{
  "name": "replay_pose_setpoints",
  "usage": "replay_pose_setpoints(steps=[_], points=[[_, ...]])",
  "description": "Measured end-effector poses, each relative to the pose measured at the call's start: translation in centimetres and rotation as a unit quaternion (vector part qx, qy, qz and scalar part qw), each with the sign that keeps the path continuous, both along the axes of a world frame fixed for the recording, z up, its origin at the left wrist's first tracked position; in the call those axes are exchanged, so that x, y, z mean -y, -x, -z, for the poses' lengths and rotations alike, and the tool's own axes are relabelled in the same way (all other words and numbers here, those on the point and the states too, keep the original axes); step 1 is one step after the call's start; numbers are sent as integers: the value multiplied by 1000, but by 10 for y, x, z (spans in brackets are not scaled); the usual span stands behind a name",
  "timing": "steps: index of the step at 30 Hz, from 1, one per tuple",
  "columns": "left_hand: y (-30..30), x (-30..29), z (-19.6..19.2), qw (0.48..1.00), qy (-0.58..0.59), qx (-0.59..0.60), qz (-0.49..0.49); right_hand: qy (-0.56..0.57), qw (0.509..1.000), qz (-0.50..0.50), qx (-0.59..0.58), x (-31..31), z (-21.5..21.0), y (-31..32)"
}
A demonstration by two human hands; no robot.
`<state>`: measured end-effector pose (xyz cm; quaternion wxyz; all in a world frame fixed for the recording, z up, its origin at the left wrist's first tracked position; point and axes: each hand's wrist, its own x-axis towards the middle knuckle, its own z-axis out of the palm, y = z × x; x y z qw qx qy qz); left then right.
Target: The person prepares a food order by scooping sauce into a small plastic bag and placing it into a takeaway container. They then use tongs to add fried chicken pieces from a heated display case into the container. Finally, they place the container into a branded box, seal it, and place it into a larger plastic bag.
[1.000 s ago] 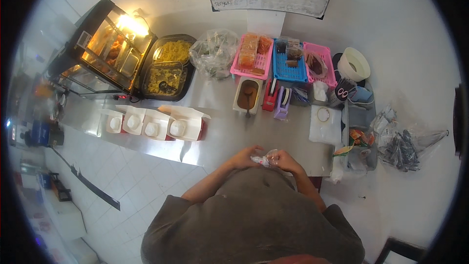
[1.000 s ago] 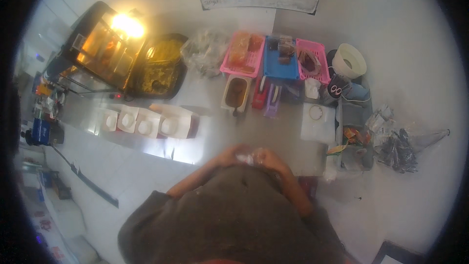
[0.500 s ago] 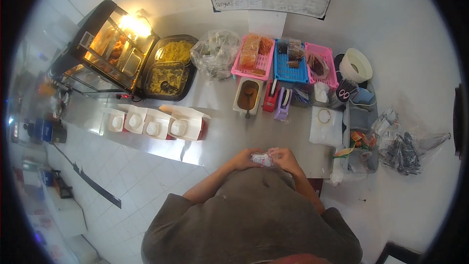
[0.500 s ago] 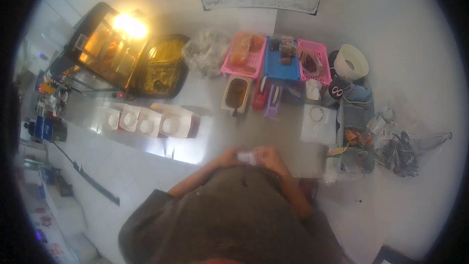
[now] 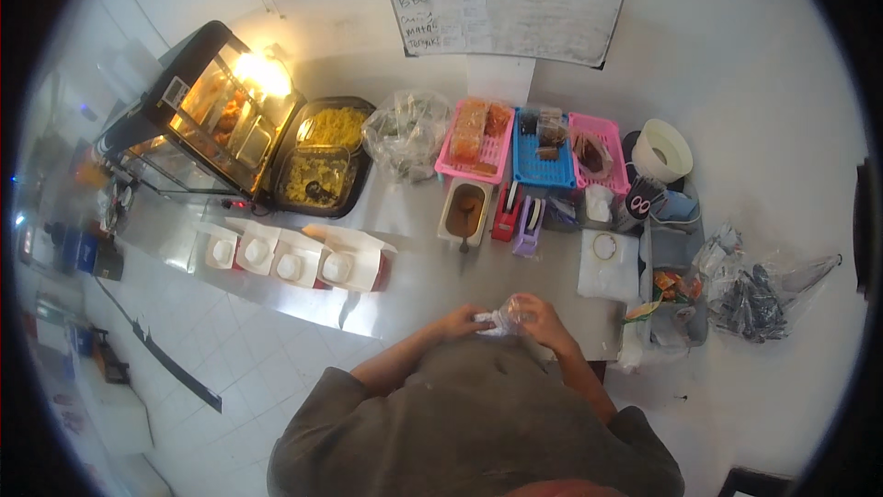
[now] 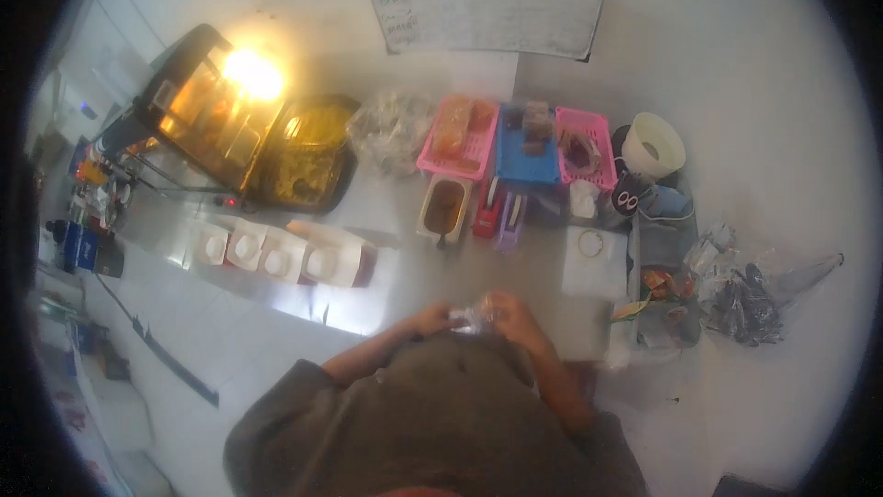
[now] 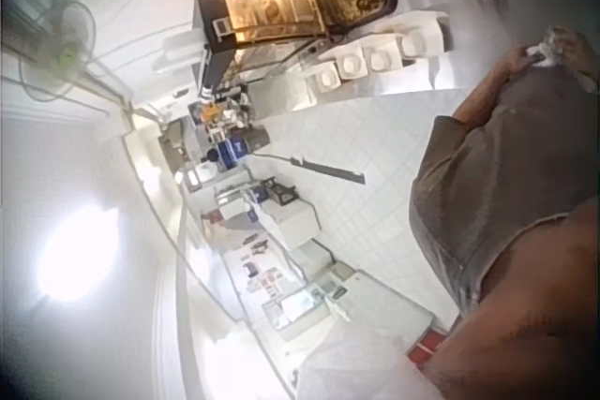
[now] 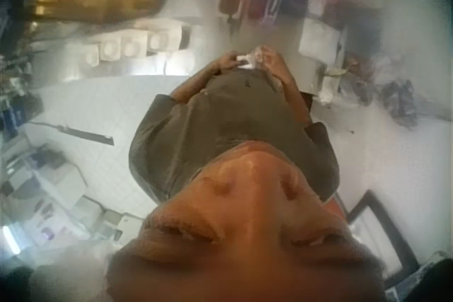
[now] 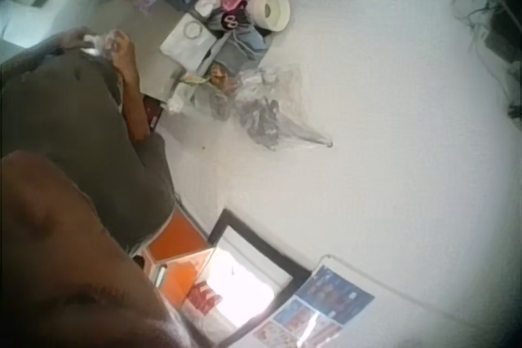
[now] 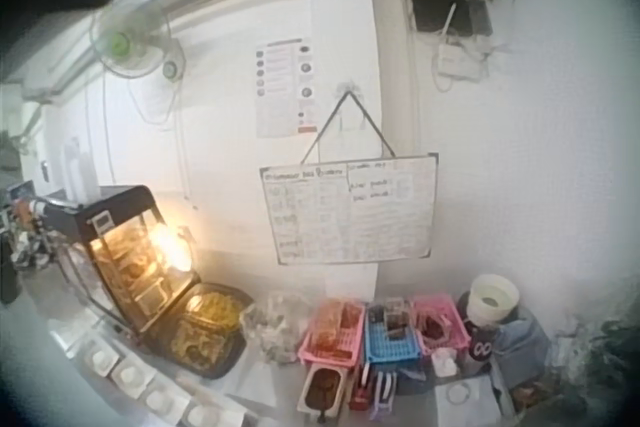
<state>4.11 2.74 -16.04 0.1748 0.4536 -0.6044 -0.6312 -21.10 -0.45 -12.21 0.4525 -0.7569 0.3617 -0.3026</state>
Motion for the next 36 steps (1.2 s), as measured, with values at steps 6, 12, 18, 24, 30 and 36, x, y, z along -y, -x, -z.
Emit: replay_pose_setpoints(steps=[6,12,18,24,30,36], points=[[3,7,-33,999,-21,31,3,-194,978,70,19,2,20,5],[-6,7,29,990,-82,-71,-94,79,938,335,26,6,21,0],[19,3,5,876,255,389,-132,34,944,328,3,8,-14,8],[20,38,-64,986,-15,-154,-67,-68,977,185,76,1,-46,-39],[-5,39,-84,988,107,-76,-86,-154,973,162,50,5,-19,-33],[-14,31,-74,885,443,104,-103,-216,965,148,-19,6,-21,-38]])
